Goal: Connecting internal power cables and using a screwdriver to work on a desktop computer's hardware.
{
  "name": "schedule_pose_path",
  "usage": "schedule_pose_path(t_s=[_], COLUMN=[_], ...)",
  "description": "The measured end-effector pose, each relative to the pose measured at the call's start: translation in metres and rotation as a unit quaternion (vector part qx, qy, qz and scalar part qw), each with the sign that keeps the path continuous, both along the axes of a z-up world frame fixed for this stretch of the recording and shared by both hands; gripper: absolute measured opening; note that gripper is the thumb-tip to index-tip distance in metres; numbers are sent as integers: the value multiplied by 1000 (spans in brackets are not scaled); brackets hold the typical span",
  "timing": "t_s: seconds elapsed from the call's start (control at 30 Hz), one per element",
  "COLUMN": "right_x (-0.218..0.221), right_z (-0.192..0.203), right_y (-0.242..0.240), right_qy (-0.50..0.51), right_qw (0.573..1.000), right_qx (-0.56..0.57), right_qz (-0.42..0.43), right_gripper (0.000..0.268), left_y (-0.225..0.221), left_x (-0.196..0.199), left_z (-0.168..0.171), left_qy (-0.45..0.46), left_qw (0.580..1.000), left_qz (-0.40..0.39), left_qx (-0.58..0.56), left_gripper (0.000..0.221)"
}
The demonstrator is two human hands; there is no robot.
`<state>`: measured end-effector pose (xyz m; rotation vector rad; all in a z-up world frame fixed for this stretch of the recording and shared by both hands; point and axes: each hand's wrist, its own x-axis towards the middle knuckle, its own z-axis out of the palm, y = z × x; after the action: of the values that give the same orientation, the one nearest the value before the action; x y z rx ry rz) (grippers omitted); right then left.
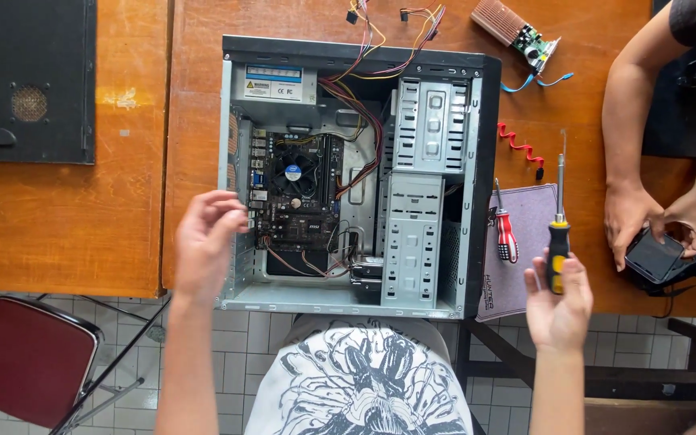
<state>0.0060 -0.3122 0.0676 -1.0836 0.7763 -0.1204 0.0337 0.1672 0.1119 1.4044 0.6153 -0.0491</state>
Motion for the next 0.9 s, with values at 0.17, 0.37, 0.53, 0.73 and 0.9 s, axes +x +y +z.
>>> schedule_pose_path(t_s=[0.17,0.37,0.53,0.73,0.9], right_x=[-13,-28,-30,-36,-29], right_z=[-80,-158,-193,-226,-205], right_y=[-2,-9,-15,-22,-6], right_qy=[53,130,160,142,99], right_qw=[990,914,837,785,750], right_qx=[-112,-336,-467,-525,-584], right_qz=[66,189,236,296,294], right_gripper=[29,30,31,41,33], left_y=[64,112,112,101,84], left_x=[-12,-26,-30,-19,-6], left_z=[-63,-180,-254,-259,-236], left_qy=[-60,75,101,117,198], left_qw=[987,932,888,897,931], left_qz=[90,33,-67,-113,-69], left_qx=[115,353,444,412,298], left_gripper=[30,38,26,25,26])
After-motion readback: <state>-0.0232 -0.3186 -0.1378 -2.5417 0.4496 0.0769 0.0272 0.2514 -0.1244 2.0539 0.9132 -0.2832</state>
